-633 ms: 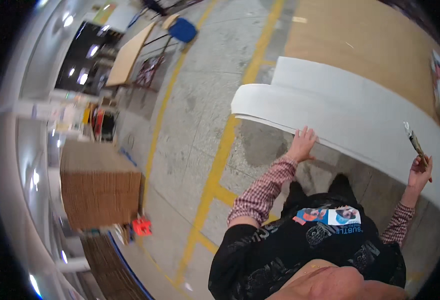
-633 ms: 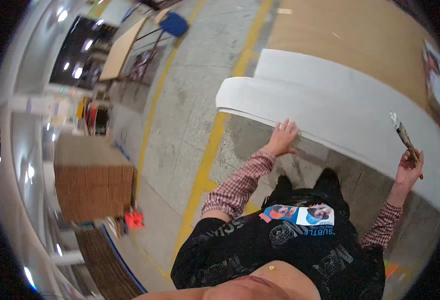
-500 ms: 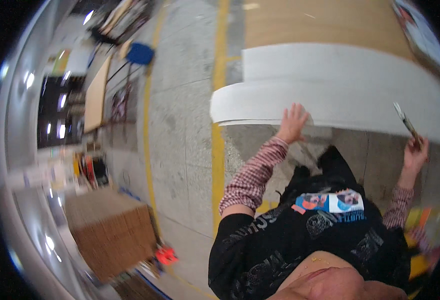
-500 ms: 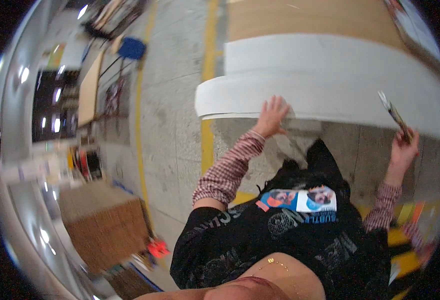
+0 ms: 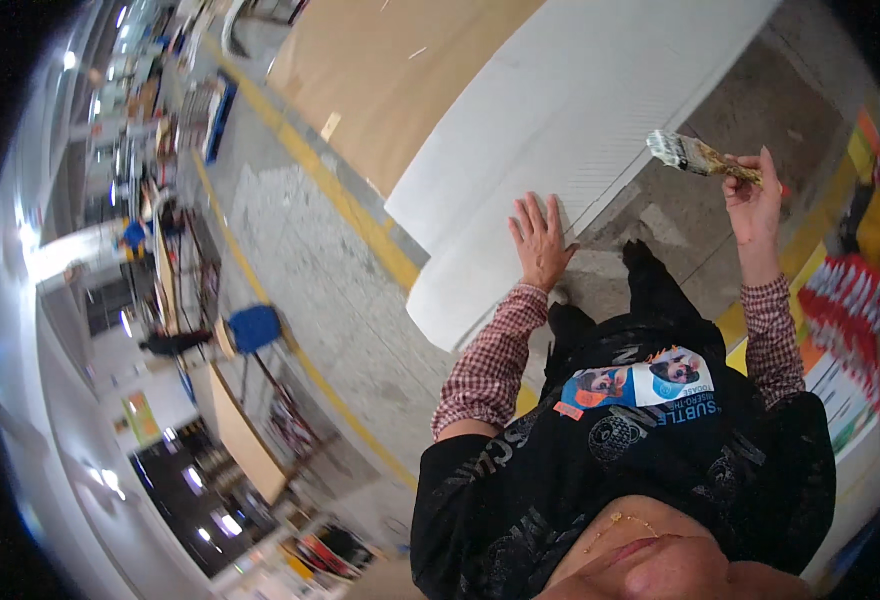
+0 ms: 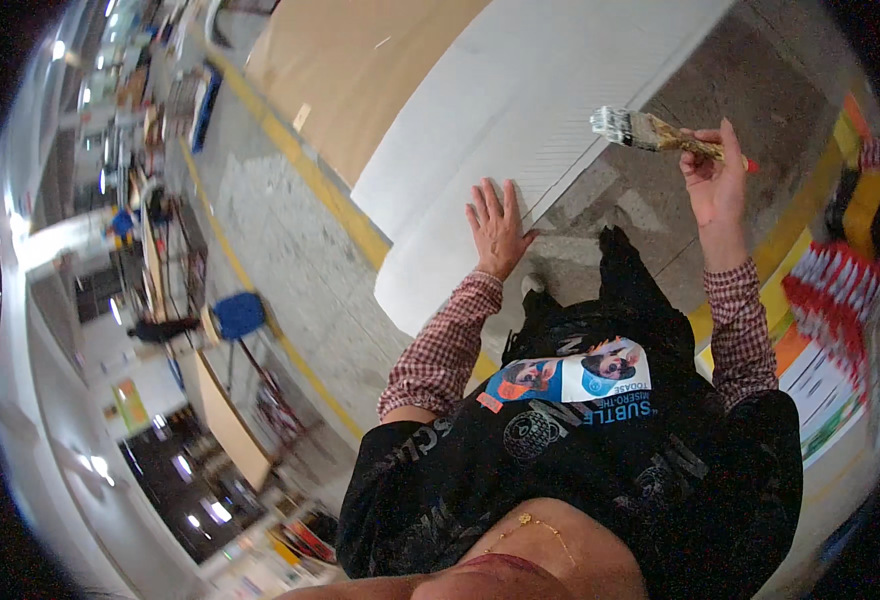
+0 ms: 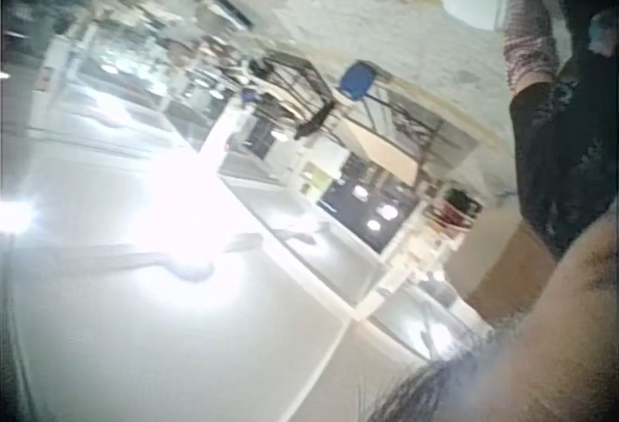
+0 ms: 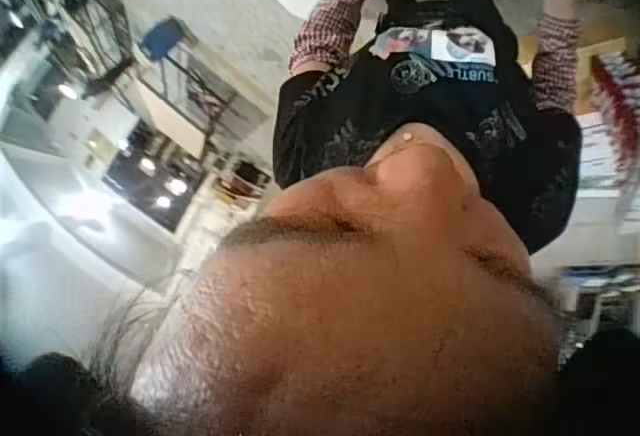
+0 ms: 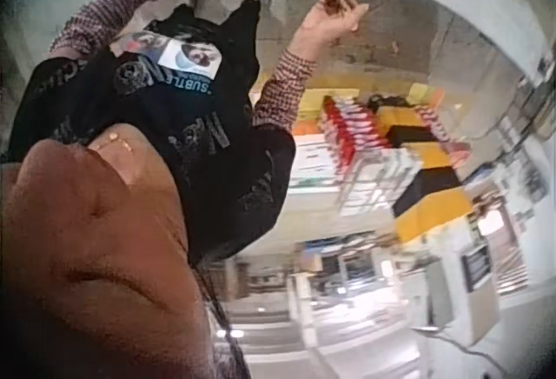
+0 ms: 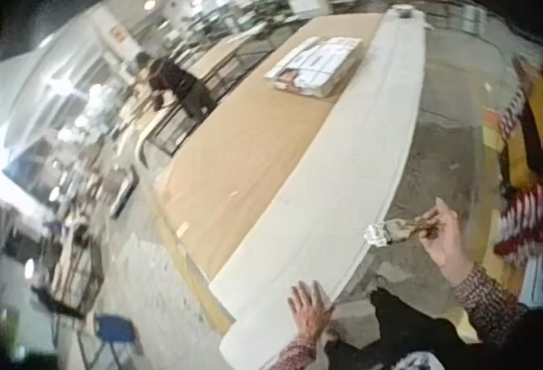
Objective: The person uses a paintbrush to apply a white substance to a long, white, slatted wooden board. They repeatedly dip the brush into a container of the substance and spread it across the surface of the board, working along its length.
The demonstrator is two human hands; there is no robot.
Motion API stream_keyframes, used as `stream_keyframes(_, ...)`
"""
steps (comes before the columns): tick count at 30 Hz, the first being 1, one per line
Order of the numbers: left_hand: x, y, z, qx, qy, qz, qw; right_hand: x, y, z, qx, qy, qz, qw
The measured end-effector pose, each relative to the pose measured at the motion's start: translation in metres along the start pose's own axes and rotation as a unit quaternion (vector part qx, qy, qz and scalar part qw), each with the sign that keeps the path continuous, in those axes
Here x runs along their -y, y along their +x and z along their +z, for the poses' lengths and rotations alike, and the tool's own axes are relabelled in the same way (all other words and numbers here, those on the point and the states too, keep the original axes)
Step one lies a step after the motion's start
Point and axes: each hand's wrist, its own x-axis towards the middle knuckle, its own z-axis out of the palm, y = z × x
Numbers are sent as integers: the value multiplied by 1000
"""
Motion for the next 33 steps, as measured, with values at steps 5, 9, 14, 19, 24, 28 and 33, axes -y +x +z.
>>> stream_keyframes(5, 4, 2, -8, -14, 7, 95, 995, -36, -77, -36, -6, -10, -119, 993)
stream_keyframes(9, 7, 3, -21, -13, 33, 132, 991, -84, -137, -66, -88, -53, -152, 983)
stream_keyframes(14, 15, 16, -29, 45, 20, 156, 987, -136, -158, -84, -129, -102, -157, 974)
stream_keyframes(19, 22, 24, -25, 61, 27, 179, 982, -167, -127, -84, -99, -132, -166, 972)
stream_keyframes(24, 24, 27, -23, 50, 28, 196, 979, -168, -101, -83, -76, -151, -160, 972)
stream_keyframes(28, 25, 23, -13, 44, 33, 160, 986, -161, -85, -81, -63, -161, -157, 972)
stream_keyframes(33, 10, 9, 6, -12, 42, 110, 993, -143, -88, -92, -108, -162, -179, 964)
